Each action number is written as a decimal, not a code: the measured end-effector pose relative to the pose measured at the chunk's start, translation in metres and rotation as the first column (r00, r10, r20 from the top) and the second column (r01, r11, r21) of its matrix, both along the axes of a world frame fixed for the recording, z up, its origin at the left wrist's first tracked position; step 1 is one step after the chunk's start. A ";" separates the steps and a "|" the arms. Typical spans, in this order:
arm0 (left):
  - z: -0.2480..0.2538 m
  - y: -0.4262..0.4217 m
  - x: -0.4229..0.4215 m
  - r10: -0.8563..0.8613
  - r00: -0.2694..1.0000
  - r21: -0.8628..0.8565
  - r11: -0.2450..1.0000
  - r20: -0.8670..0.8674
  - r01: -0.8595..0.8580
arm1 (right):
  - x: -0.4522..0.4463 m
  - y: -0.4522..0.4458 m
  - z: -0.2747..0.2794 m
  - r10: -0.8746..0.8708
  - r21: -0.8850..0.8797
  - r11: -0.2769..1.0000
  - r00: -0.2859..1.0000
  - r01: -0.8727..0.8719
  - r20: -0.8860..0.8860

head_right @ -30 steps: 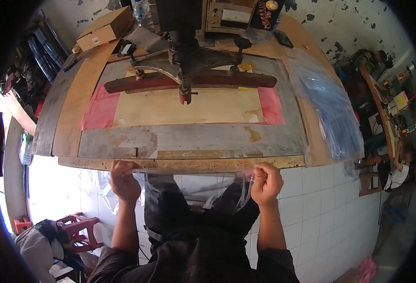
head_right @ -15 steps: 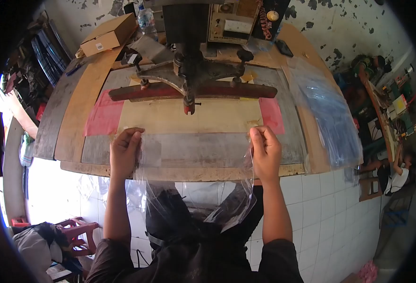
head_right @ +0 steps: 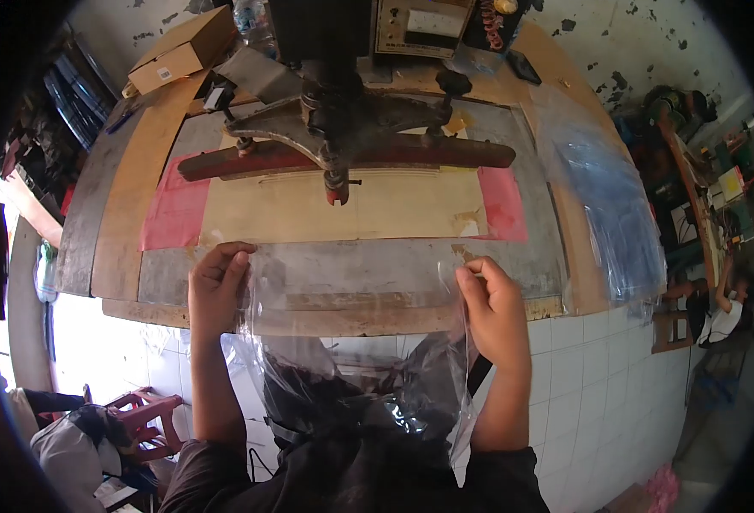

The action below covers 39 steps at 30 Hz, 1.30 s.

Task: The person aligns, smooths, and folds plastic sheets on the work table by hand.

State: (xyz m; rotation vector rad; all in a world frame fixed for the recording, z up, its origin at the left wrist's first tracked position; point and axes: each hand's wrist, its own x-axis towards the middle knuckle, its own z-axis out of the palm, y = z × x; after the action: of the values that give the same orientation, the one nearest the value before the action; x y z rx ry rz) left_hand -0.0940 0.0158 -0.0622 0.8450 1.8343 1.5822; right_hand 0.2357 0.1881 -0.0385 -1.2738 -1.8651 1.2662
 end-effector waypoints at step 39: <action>0.031 -0.008 0.108 -0.836 0.535 0.130 0.548 0.125 0.826 | 0.033 -0.098 0.032 0.538 0.812 0.485 0.843 -0.323 0.013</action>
State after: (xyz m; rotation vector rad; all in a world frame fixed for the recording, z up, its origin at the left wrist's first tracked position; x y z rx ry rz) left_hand 0.0137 0.0076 -0.0312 1.3063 0.9578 1.0030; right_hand 0.2685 0.0901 -0.0070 -0.1295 -2.2298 0.5628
